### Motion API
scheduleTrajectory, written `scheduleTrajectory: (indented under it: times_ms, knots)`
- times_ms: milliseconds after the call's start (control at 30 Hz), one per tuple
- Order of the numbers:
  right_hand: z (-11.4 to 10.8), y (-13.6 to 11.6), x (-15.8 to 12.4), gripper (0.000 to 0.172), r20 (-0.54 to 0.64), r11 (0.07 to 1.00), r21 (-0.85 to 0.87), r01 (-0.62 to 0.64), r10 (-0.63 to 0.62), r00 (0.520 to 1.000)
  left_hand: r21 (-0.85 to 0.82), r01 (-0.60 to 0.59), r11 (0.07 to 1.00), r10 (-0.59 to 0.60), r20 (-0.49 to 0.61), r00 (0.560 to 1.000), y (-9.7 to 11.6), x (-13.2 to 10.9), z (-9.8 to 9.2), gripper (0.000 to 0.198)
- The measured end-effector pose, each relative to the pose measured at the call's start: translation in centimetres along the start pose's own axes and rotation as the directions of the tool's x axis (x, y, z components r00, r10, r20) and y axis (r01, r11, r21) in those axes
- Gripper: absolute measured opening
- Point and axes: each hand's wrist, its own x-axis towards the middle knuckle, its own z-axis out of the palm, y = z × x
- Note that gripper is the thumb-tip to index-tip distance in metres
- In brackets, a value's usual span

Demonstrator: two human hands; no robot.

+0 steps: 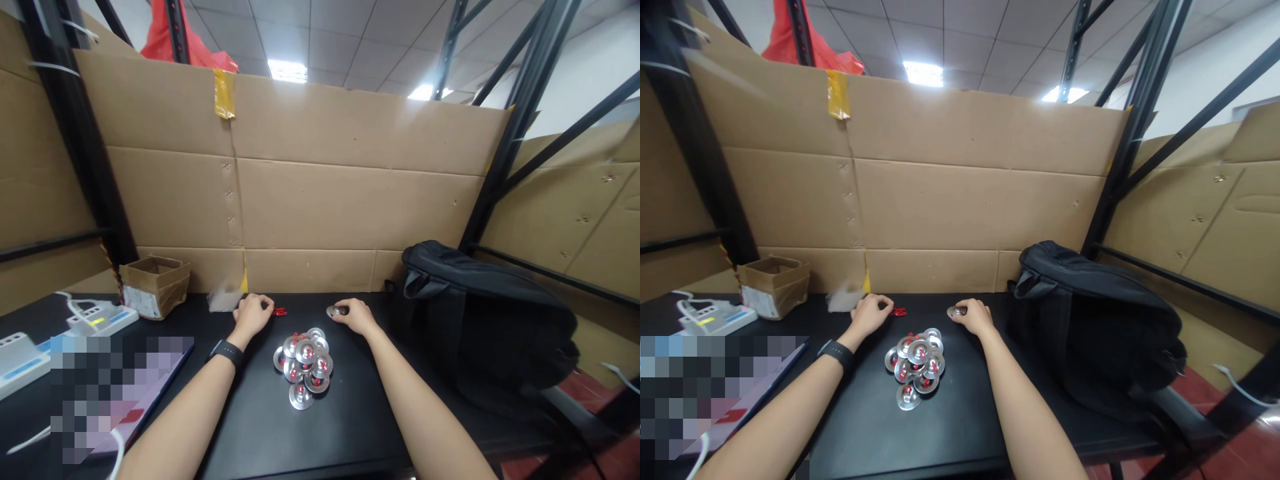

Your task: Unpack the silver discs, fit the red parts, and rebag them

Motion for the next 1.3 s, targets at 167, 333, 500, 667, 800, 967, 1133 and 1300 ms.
scheduleTrajectory:
  times_ms: [167,333,500,667,800,967,1133,1300]
  knots:
    - [0.1,-0.4,-0.2,0.035,0.045,0.999,-0.025,0.028,-0.027,0.999,-0.120,-0.376,0.919,0.391,0.144,0.909,1.8,-1.0,-1.6,0.023]
    - [-1.1,-2.6,-1.3,0.034,0.008,0.983,0.034,0.179,-0.179,0.984,-0.218,-0.575,0.788,0.614,0.210,0.761,3.5,-2.5,-2.8,0.026]
    - [-2.5,-6.2,-3.4,0.028,0.184,0.794,0.254,0.553,-0.601,0.778,-0.109,-0.521,0.846,0.532,0.116,0.839,3.5,-2.4,-2.5,0.025]
    - [-1.8,-7.4,-4.2,0.018,0.191,0.750,0.225,0.622,-0.660,0.727,-0.071,-0.466,0.882,0.468,0.028,0.883,2.9,-1.9,-2.4,0.024]
    - [-1.6,-7.5,-4.1,0.007,0.119,0.731,0.262,0.631,-0.673,0.730,-0.095,-0.468,0.878,0.471,0.011,0.882,3.0,-2.0,-2.5,0.024]
    - [-2.3,-7.8,-4.1,0.008,-0.066,0.715,0.390,0.580,-0.607,0.792,-0.087,-0.446,0.891,0.449,0.013,0.893,3.6,-2.4,-2.8,0.019]
    - [-1.9,-7.9,-3.6,0.008,-0.305,0.732,0.488,0.476,-0.368,0.879,-0.283,-0.493,0.822,0.535,0.089,0.840,4.7,-3.3,-2.8,0.014]
    - [-1.0,-7.9,-3.4,0.017,-0.323,0.739,0.529,0.417,-0.279,0.904,-0.458,-0.451,0.766,0.515,0.018,0.857,6.1,-4.2,-1.9,0.023]
